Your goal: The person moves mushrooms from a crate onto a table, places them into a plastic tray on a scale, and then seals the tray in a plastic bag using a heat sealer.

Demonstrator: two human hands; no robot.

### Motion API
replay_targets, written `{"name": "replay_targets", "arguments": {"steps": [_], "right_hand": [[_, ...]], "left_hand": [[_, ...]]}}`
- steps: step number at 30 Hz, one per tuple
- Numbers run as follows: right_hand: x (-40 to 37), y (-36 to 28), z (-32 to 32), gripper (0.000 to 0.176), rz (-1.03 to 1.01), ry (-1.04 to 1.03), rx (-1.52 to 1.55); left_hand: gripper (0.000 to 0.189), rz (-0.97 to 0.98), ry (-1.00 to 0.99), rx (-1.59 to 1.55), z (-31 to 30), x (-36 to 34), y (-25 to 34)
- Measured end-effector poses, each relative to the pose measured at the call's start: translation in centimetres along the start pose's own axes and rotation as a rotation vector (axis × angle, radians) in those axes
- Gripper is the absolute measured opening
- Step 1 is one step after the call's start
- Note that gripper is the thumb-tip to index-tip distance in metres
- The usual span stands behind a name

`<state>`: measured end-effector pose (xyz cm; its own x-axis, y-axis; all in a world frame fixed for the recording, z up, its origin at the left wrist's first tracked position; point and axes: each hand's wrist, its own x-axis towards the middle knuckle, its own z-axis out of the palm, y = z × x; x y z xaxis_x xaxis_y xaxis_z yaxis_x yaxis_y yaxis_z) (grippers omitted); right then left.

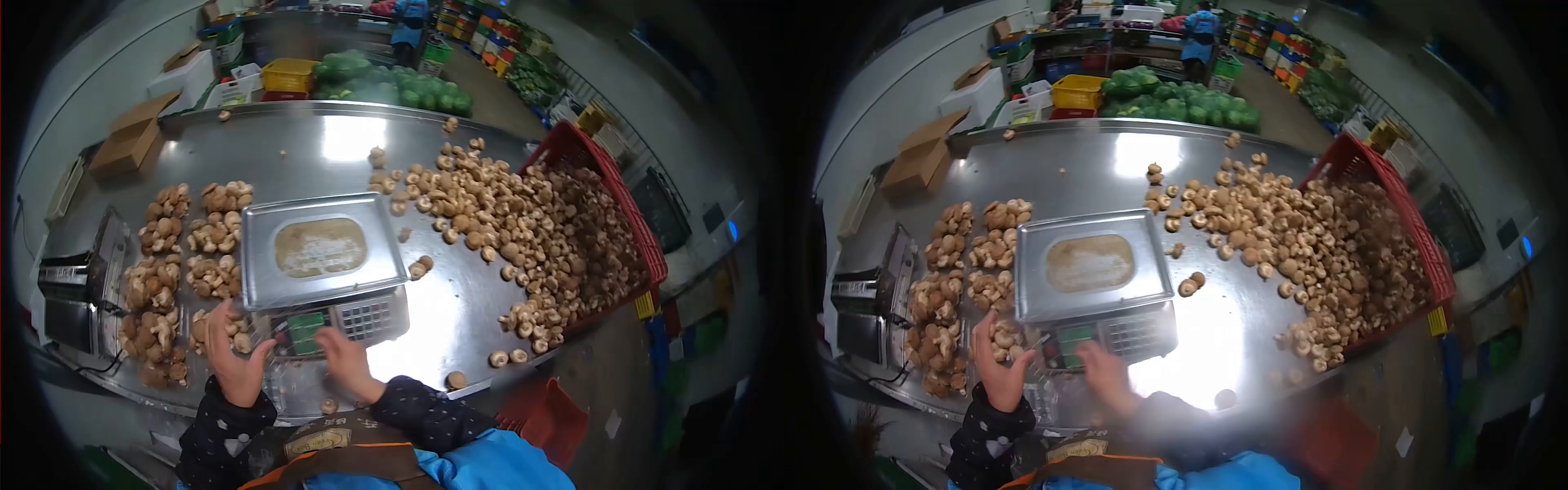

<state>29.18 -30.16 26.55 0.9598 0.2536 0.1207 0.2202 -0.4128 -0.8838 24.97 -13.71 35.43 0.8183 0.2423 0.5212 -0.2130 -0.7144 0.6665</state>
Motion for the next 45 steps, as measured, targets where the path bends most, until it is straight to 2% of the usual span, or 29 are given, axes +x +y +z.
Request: {"name": "replay_targets", "arguments": {"steps": [1,2,4,6,7,9,11,12,13,14,15,17,19,21,22,25,26,27,29,30,31,33,34,35,37,38,41,43,45], "right_hand": [[0.2,0.3,-2.9,0.018,0.116,0.072,0.122],[-0.2,0.9,-5.3,0.018,0.102,0.132,0.109],[-1.2,2.7,-8.6,0.019,0.093,0.207,0.098],[-2.9,5.9,-11.2,0.018,-0.039,0.334,-0.115],[-3.3,6.6,-13.7,0.019,0.178,0.296,-0.053],[-5.4,9.3,-19.0,0.021,0.157,0.283,-0.269],[-7.2,13.1,-24.2,0.025,0.429,0.452,-0.334],[-8.1,13.7,-27.2,0.025,0.430,0.580,-0.381],[-9.0,14.2,-30.1,0.024,0.431,0.704,-0.429],[-9.9,15.1,-32.7,0.024,0.443,0.703,-0.428],[-10.8,16.1,-35.0,0.023,0.407,0.757,-0.492],[-11.9,18.7,-37.1,0.021,0.377,0.807,-0.549],[-13.2,22.1,-37.7,0.016,0.271,0.665,-0.807],[-14.1,24.7,-37.7,0.016,0.326,0.582,-0.782],[-14.0,25.7,-37.0,0.015,0.309,0.596,-0.771],[-14.2,27.2,-36.3,0.014,0.368,0.583,-0.692],[-14.2,27.0,-36.5,0.014,0.322,0.541,-0.741],[-14.2,26.8,-36.7,0.014,0.276,0.499,-0.789],[-13.7,26.8,-36.7,0.014,0.278,0.557,-0.739],[-13.6,26.7,-36.7,0.013,0.269,0.610,-0.693],[-13.5,26.6,-36.6,0.013,0.258,0.660,-0.645],[-13.4,26.6,-36.6,0.013,0.266,0.662,-0.624],[-13.4,26.4,-36.6,0.013,0.275,0.667,-0.608],[-13.4,26.3,-36.6,0.013,0.269,0.665,-0.605],[-13.2,26.2,-36.7,0.013,0.267,0.659,-0.637],[-13.1,26.0,-36.8,0.013,0.257,0.656,-0.635],[-13.2,25.8,-36.8,0.012,0.305,0.503,-0.695],[-13.3,26.7,-36.4,0.012,0.261,0.636,-0.694],[-13.1,26.3,-36.4,0.015,0.238,0.621,-0.686]], "left_hand": [[0.063,-0.295,0.096,-0.327,1.7,0.1,0.5],[0.067,-0.588,-0.135,-0.785,4.0,-0.3,-0.1],[0.057,-0.721,-0.424,-1.052,6.7,1.0,3.2],[0.045,-1.081,-0.728,-1.196,12.7,1.2,7.4],[0.039,-1.052,-0.733,-1.165,16.0,0.6,7.7],[0.037,-0.966,-0.918,-1.000,22.0,-0.6,8.8],[0.036,-1.344,-0.961,-0.981,28.7,-1.4,8.8],[0.036,-1.416,-0.984,-1.192,33.3,-3.4,6.3],[0.035,-1.374,-1.018,-1.004,36.5,-3.6,7.2],[0.035,-0.789,-1.305,-0.720,42.5,-6.0,3.5],[0.034,-0.186,-1.481,-0.408,47.3,-8.1,0.3],[0.032,-0.184,-1.401,-0.521,48.4,-8.1,3.3],[0.027,-0.172,-1.216,-0.744,47.9,-7.5,8.8],[0.023,-0.162,-1.016,-0.949,49.2,-7.2,13.7],[0.023,-0.173,-1.023,-0.941,51.3,-7.1,15.7],[0.025,-0.647,-1.311,-0.321,57.7,-7.1,21.7],[0.026,-0.408,-1.344,-0.475,59.1,-7.6,22.0],[0.026,-0.411,-1.353,-0.469,60.1,-8.1,22.4],[0.023,-0.396,-1.136,-0.465,61.5,-8.4,23.4],[0.023,-1.064,-0.934,-0.962,62.1,-9.2,24.2],[0.023,-1.069,-0.933,-0.956,62.1,-8.5,24.1],[0.026,-0.862,-1.379,-0.500,61.5,-6.1,23.5],[0.030,-1.029,-1.354,-0.623,61.5,-6.0,23.2],[0.030,-1.029,-1.347,-0.623,61.0,-6.1,22.8],[0.040,-1.421,-1.181,-1.043,58.4,-4.9,23.5],[0.040,-1.417,-1.171,-1.048,58.5,-5.3,22.9],[0.057,-1.415,-1.061,-1.439,58.3,-6.6,21.7],[0.055,-1.351,-1.067,-1.368,56.4,-6.2,21.5],[0.054,-1.287,-1.017,-1.487,54.8,-5.9,21.2]]}}
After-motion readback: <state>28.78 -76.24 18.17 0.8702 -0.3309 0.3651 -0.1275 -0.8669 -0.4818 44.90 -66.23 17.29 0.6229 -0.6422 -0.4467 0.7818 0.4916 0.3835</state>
